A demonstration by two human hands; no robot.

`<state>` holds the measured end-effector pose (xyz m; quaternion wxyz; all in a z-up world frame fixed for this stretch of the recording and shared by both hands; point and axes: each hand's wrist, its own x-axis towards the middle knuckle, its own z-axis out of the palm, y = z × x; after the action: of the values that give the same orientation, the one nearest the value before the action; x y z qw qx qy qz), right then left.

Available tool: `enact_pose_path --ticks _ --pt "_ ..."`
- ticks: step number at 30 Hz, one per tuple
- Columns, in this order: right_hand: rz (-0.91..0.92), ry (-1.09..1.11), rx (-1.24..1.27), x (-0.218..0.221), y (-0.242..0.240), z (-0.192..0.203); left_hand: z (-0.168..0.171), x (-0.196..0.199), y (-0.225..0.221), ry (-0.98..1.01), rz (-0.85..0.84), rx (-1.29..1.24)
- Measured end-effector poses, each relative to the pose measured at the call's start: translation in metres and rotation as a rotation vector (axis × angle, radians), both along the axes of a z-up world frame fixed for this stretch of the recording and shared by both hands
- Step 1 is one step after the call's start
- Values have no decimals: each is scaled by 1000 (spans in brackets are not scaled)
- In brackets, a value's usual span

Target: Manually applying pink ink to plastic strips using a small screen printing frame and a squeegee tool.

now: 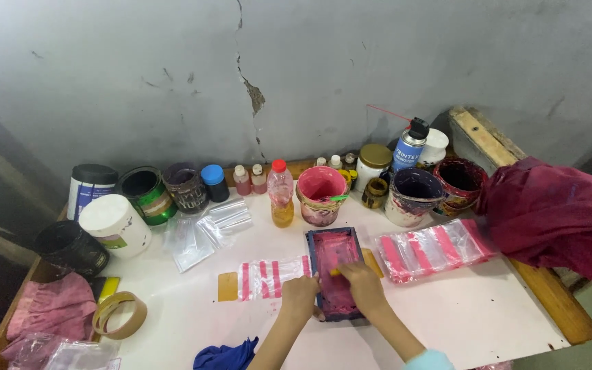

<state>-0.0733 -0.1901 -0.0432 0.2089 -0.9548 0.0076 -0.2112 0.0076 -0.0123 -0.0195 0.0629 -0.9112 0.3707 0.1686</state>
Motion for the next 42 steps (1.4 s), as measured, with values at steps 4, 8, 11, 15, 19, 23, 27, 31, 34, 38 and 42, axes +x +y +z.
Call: enact_pose_path --ticks 4,8,11,15,19,23,27,31,34,38,42 --pt "46 47 -39 -47 10 7 0 1 -2 -37 -16 -3" --pt "47 34 -95 -62 3 -24 -2 0 -2 4 8 3" --pt "49 45 -95 -65 5 -25 3 1 -1 5 -11 46" --pt "47 63 -80 -73 14 -4 8 0 0 45 -14 49" --pt "81 49 -47 -76 10 -5 -2 10 21 216 -113 -185" --pt "19 83 22 -89 21 8 52 -3 56 475 70 -476" --pt "18 131 -17 -97 16 -13 9 13 73 59 17 -639" --pt "-35 223 5 -98 21 2 -24 18 76 -570 -27 -619" --pt "-66 122 19 -95 37 8 -43 13 65 -749 -22 -546" --pt "-28 -68 -4 -83 65 16 -54 10 52 -838 -4 -474" --pt "-109 -59 -159 -76 83 7 -62 12 42 -738 48 -324"
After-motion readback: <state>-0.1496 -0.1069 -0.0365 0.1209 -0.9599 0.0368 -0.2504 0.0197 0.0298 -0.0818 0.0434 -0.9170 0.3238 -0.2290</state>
